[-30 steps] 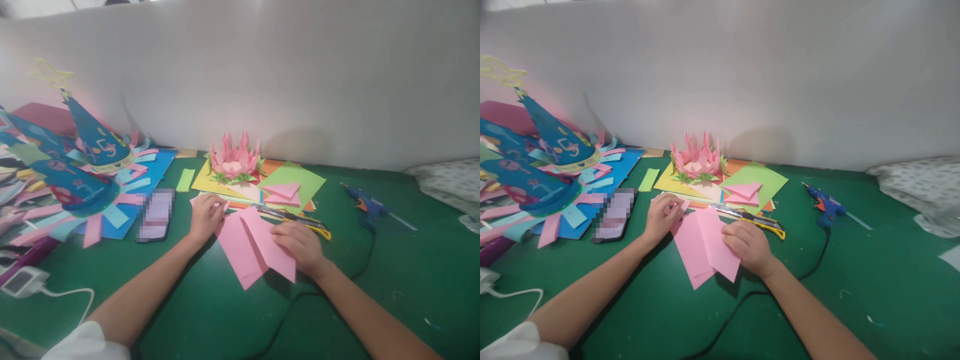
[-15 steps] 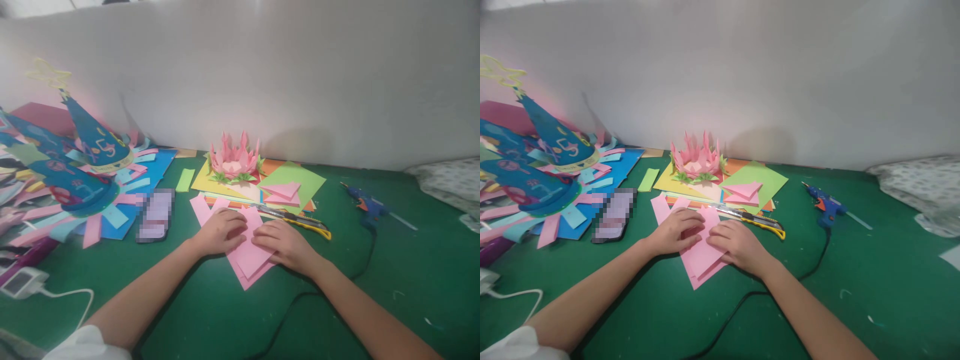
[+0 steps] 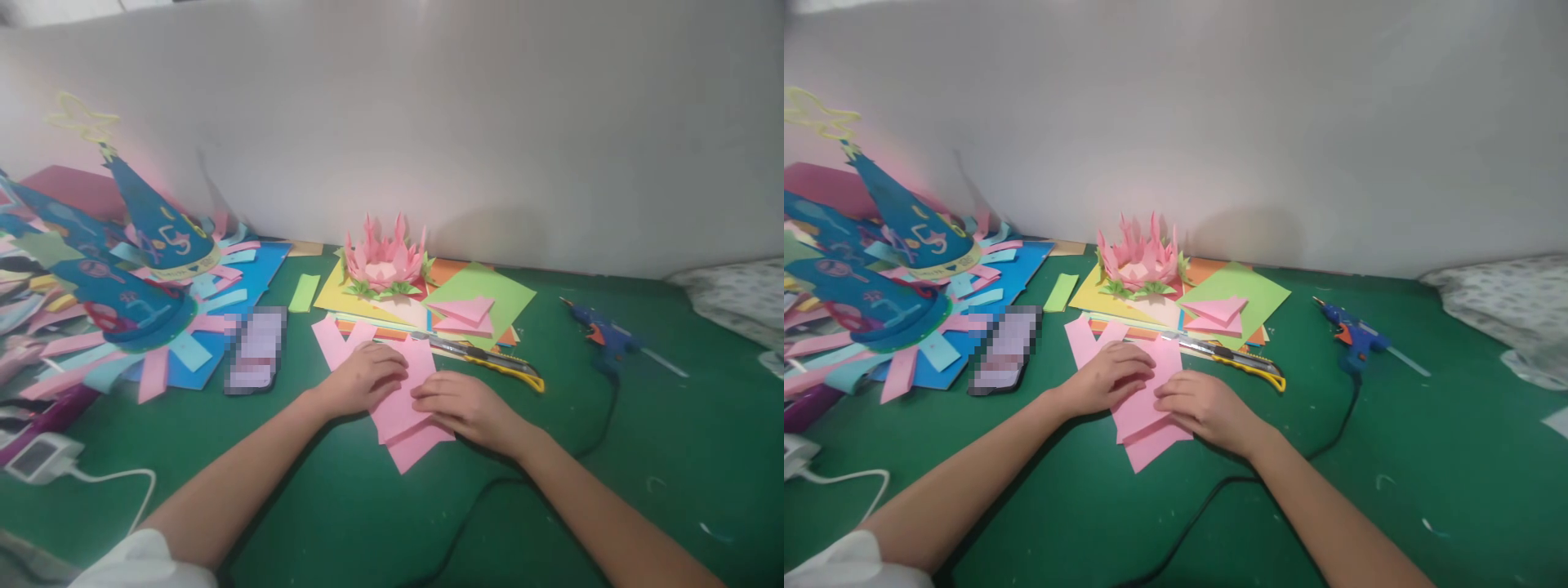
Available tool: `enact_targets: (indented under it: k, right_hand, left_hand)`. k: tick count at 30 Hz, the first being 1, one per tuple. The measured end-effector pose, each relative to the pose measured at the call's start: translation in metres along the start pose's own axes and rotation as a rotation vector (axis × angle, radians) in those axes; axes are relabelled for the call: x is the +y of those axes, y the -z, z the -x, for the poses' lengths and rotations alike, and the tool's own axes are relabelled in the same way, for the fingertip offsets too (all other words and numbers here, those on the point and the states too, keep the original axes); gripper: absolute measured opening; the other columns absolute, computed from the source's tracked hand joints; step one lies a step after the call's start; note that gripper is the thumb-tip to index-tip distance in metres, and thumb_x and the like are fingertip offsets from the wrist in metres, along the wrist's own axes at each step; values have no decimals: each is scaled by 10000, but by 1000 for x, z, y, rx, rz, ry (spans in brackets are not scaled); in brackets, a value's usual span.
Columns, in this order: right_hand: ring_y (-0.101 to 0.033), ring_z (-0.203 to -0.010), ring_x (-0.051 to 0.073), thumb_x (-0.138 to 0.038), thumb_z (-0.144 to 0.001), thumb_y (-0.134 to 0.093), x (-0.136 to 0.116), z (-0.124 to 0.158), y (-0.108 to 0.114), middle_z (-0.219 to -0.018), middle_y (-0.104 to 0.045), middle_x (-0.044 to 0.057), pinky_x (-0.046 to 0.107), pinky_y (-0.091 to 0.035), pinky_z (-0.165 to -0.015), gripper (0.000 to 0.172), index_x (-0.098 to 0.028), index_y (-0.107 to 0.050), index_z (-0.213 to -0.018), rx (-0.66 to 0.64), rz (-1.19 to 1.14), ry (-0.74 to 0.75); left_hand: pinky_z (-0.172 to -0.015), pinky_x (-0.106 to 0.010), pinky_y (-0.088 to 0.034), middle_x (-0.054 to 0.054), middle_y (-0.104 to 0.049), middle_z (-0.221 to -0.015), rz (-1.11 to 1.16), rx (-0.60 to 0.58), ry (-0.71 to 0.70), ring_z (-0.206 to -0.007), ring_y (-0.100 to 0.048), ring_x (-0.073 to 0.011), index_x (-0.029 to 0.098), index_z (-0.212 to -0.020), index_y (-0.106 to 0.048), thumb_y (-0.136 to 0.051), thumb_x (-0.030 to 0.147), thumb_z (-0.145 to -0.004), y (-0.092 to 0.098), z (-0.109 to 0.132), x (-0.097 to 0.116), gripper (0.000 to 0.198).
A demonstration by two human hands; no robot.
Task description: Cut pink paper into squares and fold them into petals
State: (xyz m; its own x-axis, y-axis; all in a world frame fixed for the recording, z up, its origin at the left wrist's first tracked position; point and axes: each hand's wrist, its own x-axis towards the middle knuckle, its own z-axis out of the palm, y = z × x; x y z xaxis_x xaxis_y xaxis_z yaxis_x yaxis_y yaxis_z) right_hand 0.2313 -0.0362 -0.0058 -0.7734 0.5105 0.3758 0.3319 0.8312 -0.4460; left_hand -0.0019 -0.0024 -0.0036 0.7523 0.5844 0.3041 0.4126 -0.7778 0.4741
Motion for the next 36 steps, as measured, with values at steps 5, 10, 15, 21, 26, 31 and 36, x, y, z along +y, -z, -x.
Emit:
enact_targets:
  k: [5,10,15,21,26,31,36]
  right_hand:
    - [-575,-817,176,-273,-928,-457,8,1,5,-890,-664,77,318,-454,-732,232,-190,-672,-903,47,-29,-179]
    - [-562,-827,174,-318,-938,-434,8,-4,6,-854,-639,59,303,-434,-736,276,-191,-655,-831,7,-134,-295]
    - [-534,-684,157,-323,-905,-485,4,-12,3,-702,-604,28,278,-394,-640,265,-174,-613,-727,62,-86,-436]
    - [-521,-648,147,-315,-865,-548,5,-15,-4,-666,-583,5,253,-351,-597,216,-178,-598,-705,107,-18,-514]
    - [-486,-580,134,-355,-860,-554,8,-15,-8,-619,-544,-12,244,-315,-536,241,-181,-592,-699,136,58,-538]
    - [-491,-577,134,-360,-869,-543,9,-16,-10,-626,-544,-12,243,-310,-531,245,-182,-564,-701,142,109,-527]
    - [-489,-575,138,-379,-871,-537,9,-16,-11,-621,-538,-12,243,-306,-530,267,-188,-532,-686,149,152,-541]
  left_hand:
    - [-912,-347,-386,-61,-658,-1082,28,2,3,-1001,-570,-178,195,-994,-635,-498,235,-878,-1,-2,-2,184]
    - [-942,-379,-348,-29,-698,-1032,35,48,77,-938,-589,-174,208,-916,-664,-531,254,-860,-2,-2,-1,151]
    - [-950,-378,-316,-18,-680,-1074,70,14,115,-995,-561,-179,218,-898,-681,-576,278,-843,-1,-1,-2,134]
    - [-893,-344,-356,-15,-686,-1035,148,22,196,-960,-546,-171,225,-872,-714,-254,340,-969,5,-5,-3,484]
    - [-900,-359,-354,-21,-699,-1008,133,31,178,-930,-582,-177,211,-824,-695,-491,414,-877,6,-6,0,292]
    - [-905,-377,-349,-13,-695,-995,85,52,185,-936,-572,-192,214,-864,-662,-648,362,-767,4,-5,3,177]
    - [-903,-372,-345,-9,-688,-984,55,30,197,-951,-555,-199,231,-950,-643,-632,304,-785,4,-6,2,181]
